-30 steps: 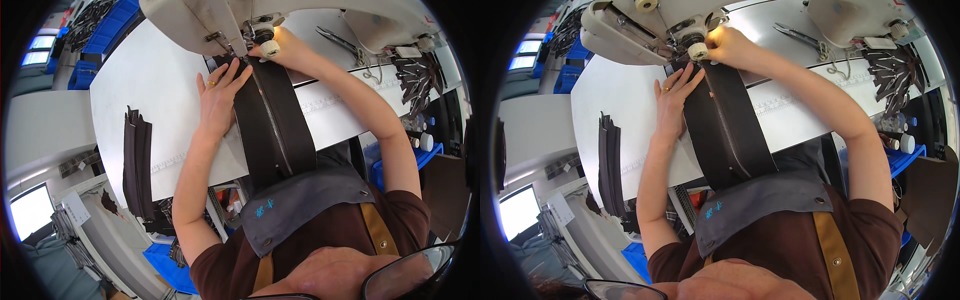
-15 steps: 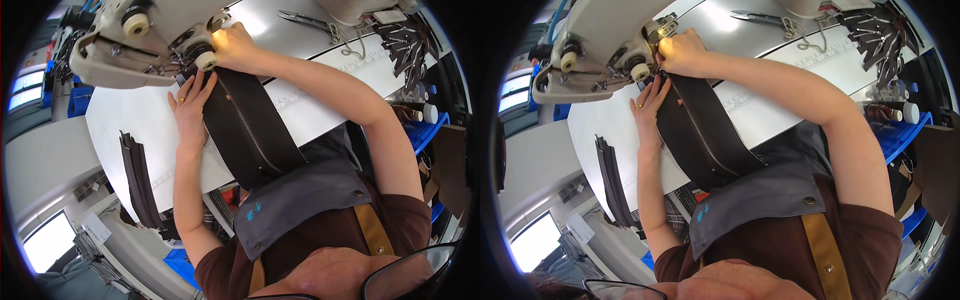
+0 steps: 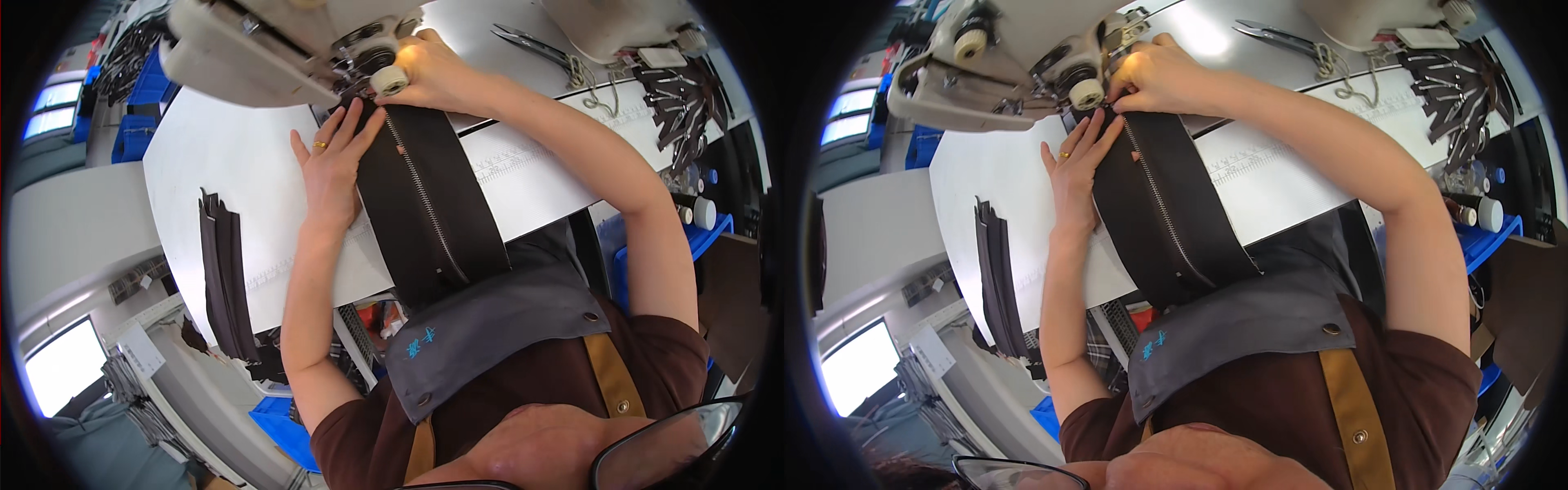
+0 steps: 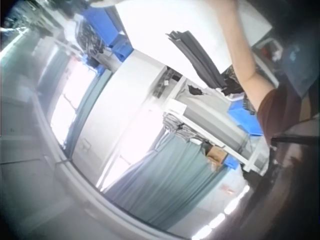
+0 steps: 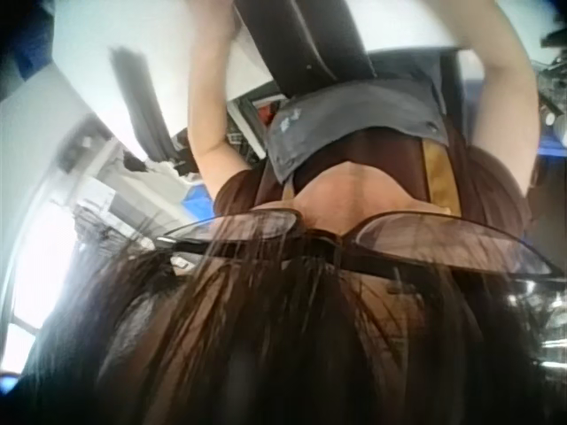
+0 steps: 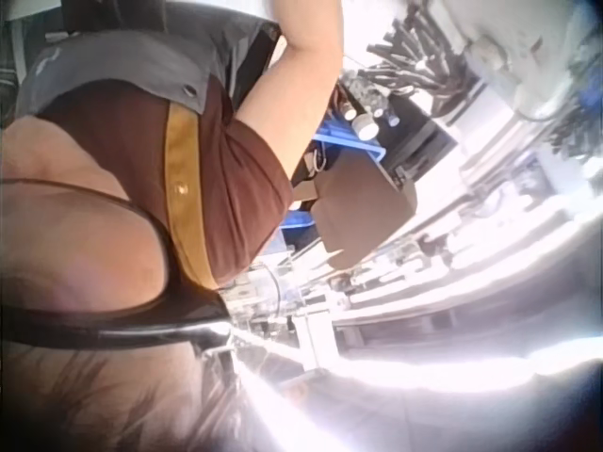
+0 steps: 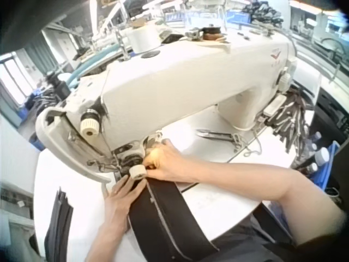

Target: The person uses a sewing machine to attach a zipper to a plaid fabric pouch. They align the zipper with the fabric edge, guide the material under the presser foot, and sew along the zipper tape. The person repeats this process on multiple pouches, handling the fabric and zipper with both hands to ensure alignment.

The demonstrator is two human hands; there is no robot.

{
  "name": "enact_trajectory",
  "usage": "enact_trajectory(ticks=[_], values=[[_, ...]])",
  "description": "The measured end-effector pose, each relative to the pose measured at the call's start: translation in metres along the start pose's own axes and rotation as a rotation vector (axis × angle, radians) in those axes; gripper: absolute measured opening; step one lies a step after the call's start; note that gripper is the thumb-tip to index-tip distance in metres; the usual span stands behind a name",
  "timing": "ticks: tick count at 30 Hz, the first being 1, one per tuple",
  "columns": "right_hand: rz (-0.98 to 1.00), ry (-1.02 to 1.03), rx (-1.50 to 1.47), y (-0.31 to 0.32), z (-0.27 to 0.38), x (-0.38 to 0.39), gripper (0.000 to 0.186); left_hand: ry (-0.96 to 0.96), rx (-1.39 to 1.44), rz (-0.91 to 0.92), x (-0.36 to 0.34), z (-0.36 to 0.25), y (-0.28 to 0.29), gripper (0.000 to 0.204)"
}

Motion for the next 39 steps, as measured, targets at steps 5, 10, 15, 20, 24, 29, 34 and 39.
enact_trajectory(ticks=[5, 10, 15, 20, 24, 29, 34, 39], values=[[-0.099, 0.068, 0.052, -0.001, 0.001, 0.007, 0.02, -0.054, 0.018, -0.035, 0.006, 0.002, 0.002, 0.054], [-0.048, 0.059, 0.022, -0.005, -0.004, 0.007, 0.023, -0.064, -0.01, -0.041, 0.006, -0.002, 0.003, 0.053], [-0.02, 0.023, 0.001, -0.008, -0.008, 0.008, 0.022, 0.001, 0.028, -0.006, 0.006, -0.004, 0.004, 0.049], [-0.058, 0.045, -0.001, -0.005, 0.0, 0.007, 0.019, -0.033, -0.04, -0.001, 0.009, -0.001, 0.003, 0.047], [-0.072, 0.045, 0.073, -0.003, 0.0, 0.009, 0.02, -0.022, 0.002, 0.017, 0.007, -0.002, 0.005, 0.046], [-0.114, 0.023, -0.12, -0.005, -0.003, 0.004, 0.02, -0.015, 0.01, 0.008, 0.003, 0.001, 0.006, 0.045], [-0.138, 0.141, 0.101, -0.006, -0.005, 0.007, 0.021, -0.027, 0.011, 0.02, 0.007, 0.001, 0.002, 0.045], [-0.173, 0.112, -0.046, -0.003, -0.001, 0.006, 0.02, -0.05, 0.056, -0.019, 0.007, 0.002, 0.002, 0.056]])
Point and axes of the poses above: each hand's wrist, its own x-axis away from the middle knuckle, its own y-axis out of the back of the hand, z = x × y, the point moved 2 cm from there along -x, towards the middle knuckle, and after that the axes turned 1 degree about -x, right-handed, at the moved point
